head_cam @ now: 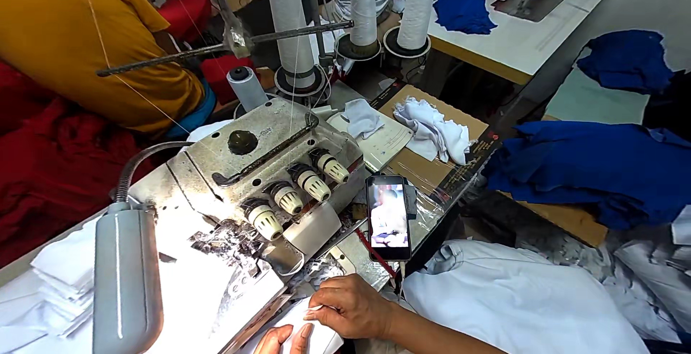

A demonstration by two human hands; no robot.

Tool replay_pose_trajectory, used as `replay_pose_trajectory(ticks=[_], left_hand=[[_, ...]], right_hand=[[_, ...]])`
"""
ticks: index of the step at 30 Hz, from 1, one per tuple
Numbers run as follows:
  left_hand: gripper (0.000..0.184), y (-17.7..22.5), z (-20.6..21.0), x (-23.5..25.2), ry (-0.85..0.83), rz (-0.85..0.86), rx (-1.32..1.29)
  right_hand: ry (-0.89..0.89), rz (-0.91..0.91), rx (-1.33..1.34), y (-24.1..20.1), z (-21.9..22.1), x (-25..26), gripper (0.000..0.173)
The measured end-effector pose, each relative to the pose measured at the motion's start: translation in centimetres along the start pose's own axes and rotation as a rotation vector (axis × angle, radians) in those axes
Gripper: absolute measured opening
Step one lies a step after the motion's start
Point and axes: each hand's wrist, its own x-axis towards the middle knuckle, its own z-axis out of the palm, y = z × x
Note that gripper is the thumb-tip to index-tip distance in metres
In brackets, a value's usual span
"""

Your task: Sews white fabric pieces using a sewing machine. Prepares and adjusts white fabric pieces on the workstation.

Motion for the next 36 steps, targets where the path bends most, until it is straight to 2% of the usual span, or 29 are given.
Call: replay_pose_trajectory(ticks=[15, 18, 21, 22, 24, 27, 29, 32, 34, 36], left_hand=[[0.030, 0.3, 0.0, 0.3, -0.023, -0.006, -0.013], [0.024, 2.1, -1.8, 0.4, -0.092, 0.119, 0.050], [0.019, 5.8, -5.0, 1.4, 0.027, 0.302, 0.237], [0.022, 6.6, -6.1, 2.0, 0.070, 0.314, 0.274], [0.039, 6.5, -7.7, 3.5, 0.086, 0.264, 0.355], [0.071, 1.8, -8.4, 5.5, -0.042, 0.154, 0.429], [0.076, -2.0, -9.9, 7.4, -0.187, 0.093, 0.394], [0.047, -3.8, -13.6, 10.5, -0.241, 0.098, 0.392], [0.034, -2.6, -15.6, 11.1, -0.142, 0.114, 0.533], [0.035, -0.4, -16.1, 10.7, -0.018, 0.227, 0.572]], right_hand=[[0.002, 0.018, -0.018, 0.1, 0.0, 0.0, 0.021], [0.006, 0.059, -0.023, -0.4, -0.2, -0.2, 0.021], [0.021, 0.070, -0.036, 0.1, -0.2, -0.4, 0.022], [0.025, 0.073, -0.037, 0.3, -0.1, -0.4, 0.023], [0.022, 0.079, -0.038, 0.6, 0.1, -0.5, 0.024], [0.008, 0.074, -0.043, 0.9, 0.1, -0.6, 0.025], [0.016, 0.066, -0.043, 1.0, 0.0, -0.6, 0.025], [0.050, 0.065, -0.036, -0.7, -0.1, -0.1, 0.023], [0.036, 0.030, -0.081, -3.3, -0.7, 0.9, 0.022], [0.003, -0.025, -0.093, -5.8, -1.2, 2.2, 0.021]])
